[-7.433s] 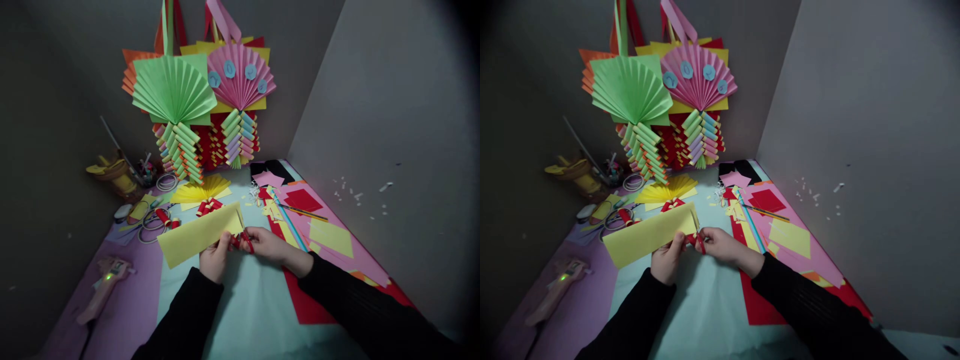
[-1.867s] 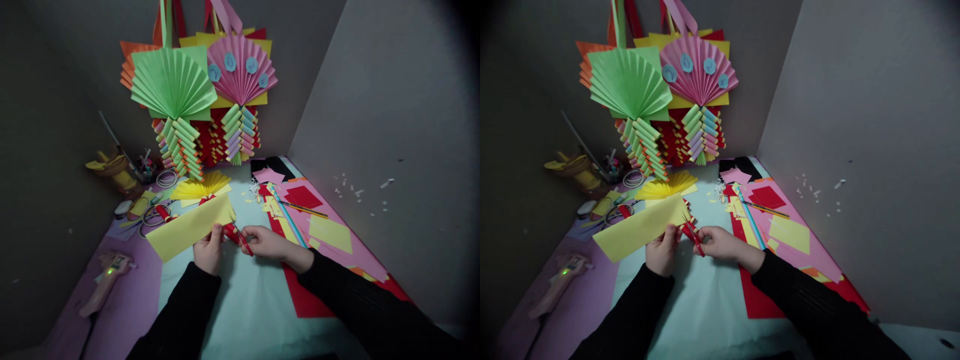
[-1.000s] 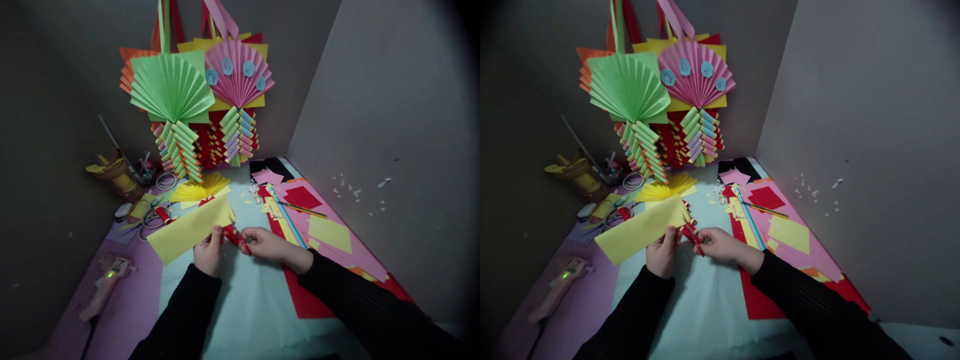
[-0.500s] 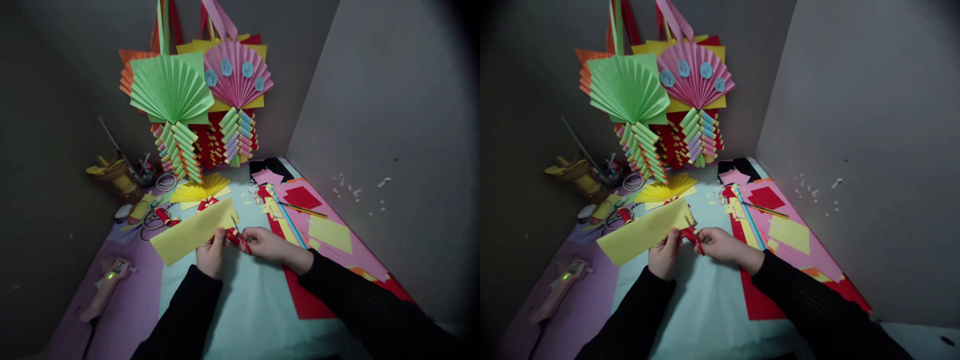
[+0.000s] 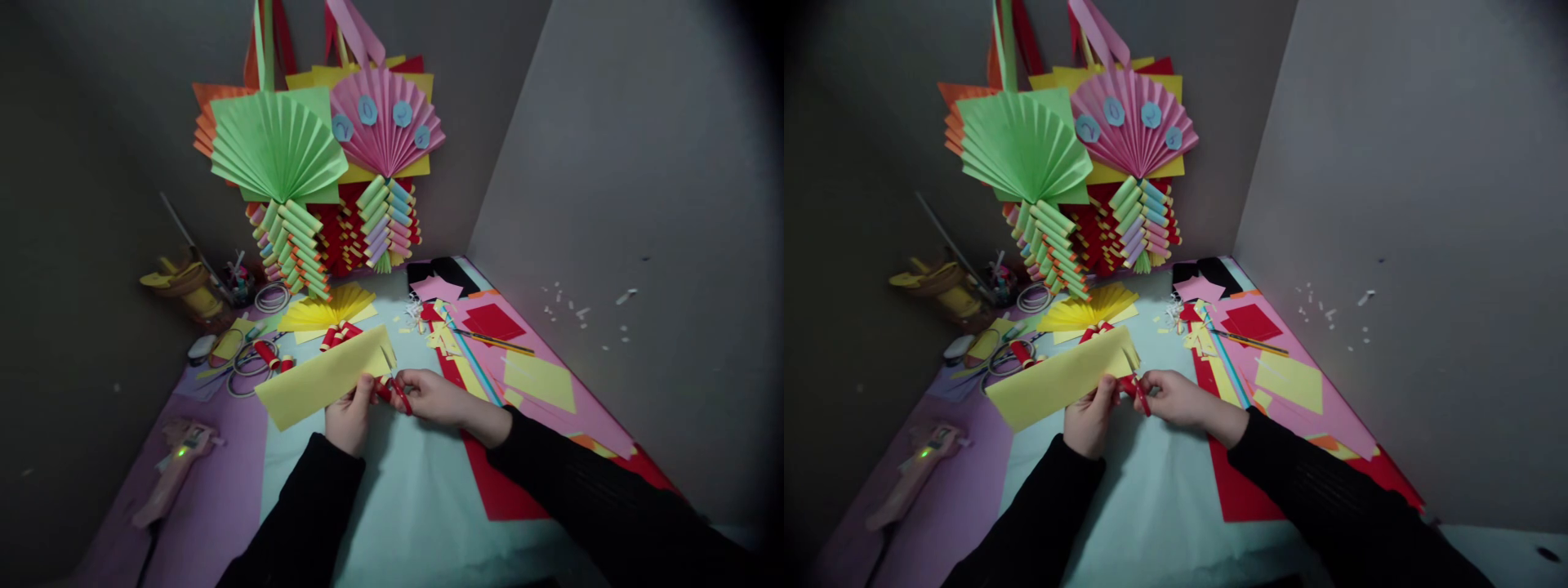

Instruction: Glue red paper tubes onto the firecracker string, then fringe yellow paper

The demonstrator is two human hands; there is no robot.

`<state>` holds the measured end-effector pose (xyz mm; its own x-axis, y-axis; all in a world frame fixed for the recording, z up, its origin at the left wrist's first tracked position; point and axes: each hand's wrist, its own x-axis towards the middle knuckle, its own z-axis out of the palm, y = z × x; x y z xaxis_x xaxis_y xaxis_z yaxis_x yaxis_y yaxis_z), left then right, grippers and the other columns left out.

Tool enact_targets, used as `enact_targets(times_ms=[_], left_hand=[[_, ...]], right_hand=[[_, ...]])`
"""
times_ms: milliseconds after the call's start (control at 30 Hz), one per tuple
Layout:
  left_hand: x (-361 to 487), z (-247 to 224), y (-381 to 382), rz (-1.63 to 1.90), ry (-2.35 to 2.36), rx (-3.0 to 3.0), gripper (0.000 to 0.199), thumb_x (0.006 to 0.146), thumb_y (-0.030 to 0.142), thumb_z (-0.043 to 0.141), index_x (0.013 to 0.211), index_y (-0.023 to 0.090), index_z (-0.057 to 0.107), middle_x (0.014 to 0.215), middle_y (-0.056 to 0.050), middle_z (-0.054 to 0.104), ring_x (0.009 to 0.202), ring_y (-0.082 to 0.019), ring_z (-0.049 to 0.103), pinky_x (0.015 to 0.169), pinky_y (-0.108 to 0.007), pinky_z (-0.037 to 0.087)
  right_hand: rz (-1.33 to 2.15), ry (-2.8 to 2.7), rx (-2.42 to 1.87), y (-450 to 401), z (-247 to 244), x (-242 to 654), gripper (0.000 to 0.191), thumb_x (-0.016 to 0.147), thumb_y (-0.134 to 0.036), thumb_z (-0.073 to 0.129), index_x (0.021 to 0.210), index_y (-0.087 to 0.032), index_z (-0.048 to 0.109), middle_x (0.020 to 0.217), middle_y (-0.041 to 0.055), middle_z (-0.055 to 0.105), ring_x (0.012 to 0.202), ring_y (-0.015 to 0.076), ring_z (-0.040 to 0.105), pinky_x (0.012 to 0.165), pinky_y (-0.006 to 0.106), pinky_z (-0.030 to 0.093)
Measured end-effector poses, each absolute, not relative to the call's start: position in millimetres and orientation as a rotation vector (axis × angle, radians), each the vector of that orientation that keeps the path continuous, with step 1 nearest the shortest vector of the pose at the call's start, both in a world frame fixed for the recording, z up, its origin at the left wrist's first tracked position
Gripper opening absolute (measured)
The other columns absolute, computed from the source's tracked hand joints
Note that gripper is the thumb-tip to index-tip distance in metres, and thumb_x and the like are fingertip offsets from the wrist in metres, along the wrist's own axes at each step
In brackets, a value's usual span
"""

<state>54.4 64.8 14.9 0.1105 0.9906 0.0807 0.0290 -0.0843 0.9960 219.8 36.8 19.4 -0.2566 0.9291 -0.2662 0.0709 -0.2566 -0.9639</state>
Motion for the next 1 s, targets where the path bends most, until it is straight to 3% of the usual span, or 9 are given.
enact_targets(times_ms=[400,733,1000], left_hand=[[54.3,11.8,64.4,1.115,1.121,1.338,0.044,0.079,0.051,0.060,0.051,0.017,0.060,0.056,-0.003,0.061,0.061,-0.015,0.056,0.069,-0.028,0.044],[55.8,17.3,63.9,1.120,1.107,1.253,0.039,0.069,0.047,0.069,0.048,0.017,0.057,0.056,-0.004,0.063,0.060,-0.016,0.058,0.065,-0.028,0.046],[54.7,28.3,62.7,1.189,1.077,1.151,0.029,0.062,0.040,0.073,0.050,0.016,0.063,0.052,-0.005,0.063,0.062,-0.019,0.062,0.063,-0.029,0.049]], right_hand=[[1.523,-1.319,-1.267,38.8,17.4,221.3,0.043,0.067,-0.053,0.074,0.080,-0.016,0.058,0.078,0.0020,0.061,0.068,0.0133,0.052,0.063,0.025,0.040],[1.547,-1.337,-1.287,36.7,29.3,224.1,0.039,0.069,-0.051,0.070,0.076,-0.015,0.057,0.060,-0.0047,0.048,0.049,0.0069,0.036,0.047,0.022,0.026],[1.560,-1.435,-1.310,35.7,33.4,228.6,0.040,0.066,-0.052,0.070,0.077,-0.017,0.054,0.057,-0.0064,0.046,0.048,0.0076,0.036,0.047,0.023,0.025]])
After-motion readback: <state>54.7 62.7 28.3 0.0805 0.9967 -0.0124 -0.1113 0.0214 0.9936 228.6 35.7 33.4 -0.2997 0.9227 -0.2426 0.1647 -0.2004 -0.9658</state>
